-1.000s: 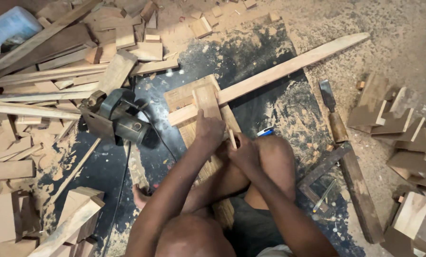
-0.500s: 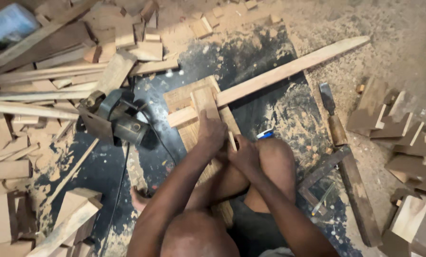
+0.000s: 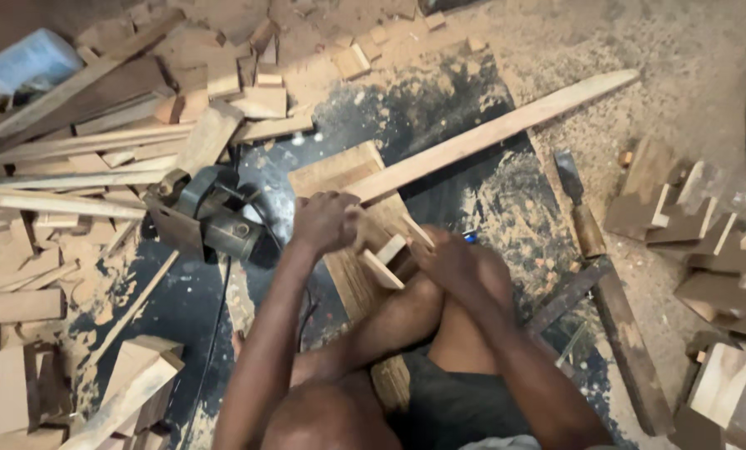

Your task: The person measures and marks a wooden plank with a tape measure and pencil, then uses a handheld circular saw to cut the plank. The person repeats this process for a second plank, measuring, marking, and cutting it to size.

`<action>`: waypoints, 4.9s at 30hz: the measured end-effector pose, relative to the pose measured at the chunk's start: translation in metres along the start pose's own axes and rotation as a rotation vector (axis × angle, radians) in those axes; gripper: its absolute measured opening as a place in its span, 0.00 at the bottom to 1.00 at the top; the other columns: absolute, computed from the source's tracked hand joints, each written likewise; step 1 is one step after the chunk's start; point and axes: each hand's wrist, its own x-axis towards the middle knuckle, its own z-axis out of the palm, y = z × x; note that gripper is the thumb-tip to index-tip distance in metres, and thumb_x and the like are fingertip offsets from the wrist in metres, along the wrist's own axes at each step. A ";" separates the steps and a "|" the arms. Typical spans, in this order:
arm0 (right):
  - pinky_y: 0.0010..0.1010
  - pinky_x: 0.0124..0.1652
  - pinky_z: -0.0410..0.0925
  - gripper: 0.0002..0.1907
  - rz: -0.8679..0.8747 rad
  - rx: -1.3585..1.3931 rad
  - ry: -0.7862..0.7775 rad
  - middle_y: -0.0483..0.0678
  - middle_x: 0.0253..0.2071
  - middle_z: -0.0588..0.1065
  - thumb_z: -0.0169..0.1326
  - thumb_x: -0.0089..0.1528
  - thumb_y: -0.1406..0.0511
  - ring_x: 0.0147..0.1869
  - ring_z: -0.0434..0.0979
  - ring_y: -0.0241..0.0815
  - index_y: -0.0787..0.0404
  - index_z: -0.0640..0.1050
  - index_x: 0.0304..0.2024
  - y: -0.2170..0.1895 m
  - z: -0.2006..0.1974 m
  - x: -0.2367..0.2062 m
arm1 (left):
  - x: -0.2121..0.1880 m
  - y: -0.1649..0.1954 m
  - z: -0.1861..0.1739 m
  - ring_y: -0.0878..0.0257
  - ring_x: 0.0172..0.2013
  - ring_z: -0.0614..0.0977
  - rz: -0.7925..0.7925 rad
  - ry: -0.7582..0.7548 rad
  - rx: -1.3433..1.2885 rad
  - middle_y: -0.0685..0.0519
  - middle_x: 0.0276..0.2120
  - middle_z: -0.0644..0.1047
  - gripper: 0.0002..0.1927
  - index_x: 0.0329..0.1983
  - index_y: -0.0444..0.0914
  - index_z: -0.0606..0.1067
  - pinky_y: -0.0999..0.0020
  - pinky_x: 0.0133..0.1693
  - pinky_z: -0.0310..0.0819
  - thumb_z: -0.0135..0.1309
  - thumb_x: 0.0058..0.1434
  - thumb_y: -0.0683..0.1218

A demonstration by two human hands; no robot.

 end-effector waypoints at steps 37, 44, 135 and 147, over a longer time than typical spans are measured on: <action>0.32 0.60 0.69 0.16 0.125 0.734 -0.101 0.47 0.64 0.70 0.60 0.64 0.69 0.64 0.73 0.39 0.63 0.81 0.55 0.080 -0.091 -0.146 | -0.097 0.116 0.065 0.51 0.51 0.77 0.607 -0.267 0.105 0.45 0.53 0.74 0.61 0.74 0.47 0.55 0.46 0.49 0.66 0.70 0.35 0.54; 0.30 0.55 0.71 0.17 -0.006 0.614 -0.026 0.46 0.51 0.80 0.63 0.59 0.73 0.55 0.79 0.37 0.63 0.82 0.51 0.088 -0.070 -0.165 | -0.105 0.117 0.090 0.43 0.56 0.72 0.694 -0.205 -0.122 0.40 0.57 0.71 0.58 0.76 0.42 0.53 0.43 0.55 0.64 0.67 0.43 0.55; 0.42 0.51 0.74 0.14 0.794 1.364 1.087 0.47 0.51 0.77 0.48 0.69 0.63 0.53 0.79 0.44 0.55 0.72 0.57 0.256 -0.198 -0.336 | -0.092 0.117 0.010 0.53 0.61 0.73 0.664 -0.441 0.304 0.50 0.65 0.71 0.53 0.78 0.55 0.57 0.52 0.60 0.68 0.64 0.48 0.61; 0.33 0.28 0.69 0.09 0.721 1.578 1.105 0.48 0.31 0.74 0.51 0.65 0.63 0.33 0.76 0.44 0.64 0.74 0.38 0.262 -0.210 -0.301 | -0.093 0.118 0.003 0.50 0.62 0.74 0.508 -0.554 0.268 0.49 0.65 0.72 0.54 0.80 0.58 0.54 0.55 0.62 0.67 0.65 0.51 0.61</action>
